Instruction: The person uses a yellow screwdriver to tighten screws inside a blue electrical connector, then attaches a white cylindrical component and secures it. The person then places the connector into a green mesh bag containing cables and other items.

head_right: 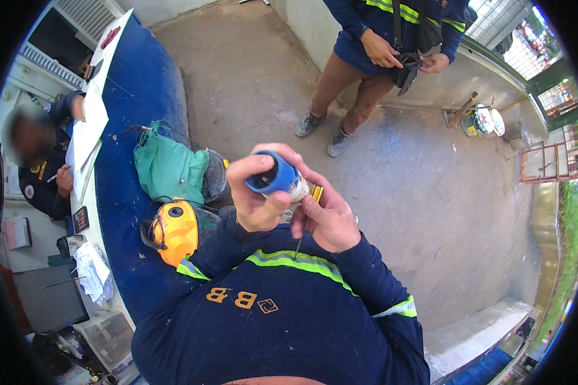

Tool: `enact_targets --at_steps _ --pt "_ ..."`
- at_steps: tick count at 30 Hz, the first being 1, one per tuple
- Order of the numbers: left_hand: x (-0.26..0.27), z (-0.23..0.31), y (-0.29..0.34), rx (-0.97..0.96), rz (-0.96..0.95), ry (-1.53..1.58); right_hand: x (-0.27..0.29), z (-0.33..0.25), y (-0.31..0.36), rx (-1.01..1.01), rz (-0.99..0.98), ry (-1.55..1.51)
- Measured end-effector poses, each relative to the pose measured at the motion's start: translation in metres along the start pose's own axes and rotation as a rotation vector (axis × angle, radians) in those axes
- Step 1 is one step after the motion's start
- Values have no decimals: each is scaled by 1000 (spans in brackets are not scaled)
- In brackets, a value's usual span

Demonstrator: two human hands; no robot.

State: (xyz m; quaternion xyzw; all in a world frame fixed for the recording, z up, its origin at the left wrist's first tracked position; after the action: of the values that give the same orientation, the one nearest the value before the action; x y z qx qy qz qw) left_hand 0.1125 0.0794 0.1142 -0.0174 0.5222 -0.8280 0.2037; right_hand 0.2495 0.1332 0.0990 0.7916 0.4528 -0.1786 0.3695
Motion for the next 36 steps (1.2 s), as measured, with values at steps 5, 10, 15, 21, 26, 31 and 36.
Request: enact_targets --at_steps 5,10,15,21,26,31,36 --pt "0 8 9 101 -47 -78 41 -23 6 263 186 -123" --pt "4 9 10 123 -257 -162 -14 -91 48 610 108 863" --pt "0 -2 38 260 -270 -158 -35 -64 34 619 180 1450" --pt "0 14 67 677 -481 -46 11 -16 35 121 130 1240" --pt "21 21 104 953 -465 222 32 18 49 182 87 1043" --pt "17 31 100 1115 -421 83 40 28 47 176 109 976" --pt "13 34 85 821 -420 -143 37 25 45 118 197 902"
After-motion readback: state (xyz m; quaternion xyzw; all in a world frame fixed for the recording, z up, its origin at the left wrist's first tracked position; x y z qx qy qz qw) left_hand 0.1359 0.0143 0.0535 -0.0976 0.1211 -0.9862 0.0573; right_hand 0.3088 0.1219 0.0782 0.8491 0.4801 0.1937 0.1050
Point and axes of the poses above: each hand's wrist, its own y-axis away from the middle knuckle, its own x-axis out of the back of the hand, z = x × y, the point moved 2 cm from there along -y, towards the middle knuckle, and after that the axes turned 10 degrees about -x, right-handed, at the moved point
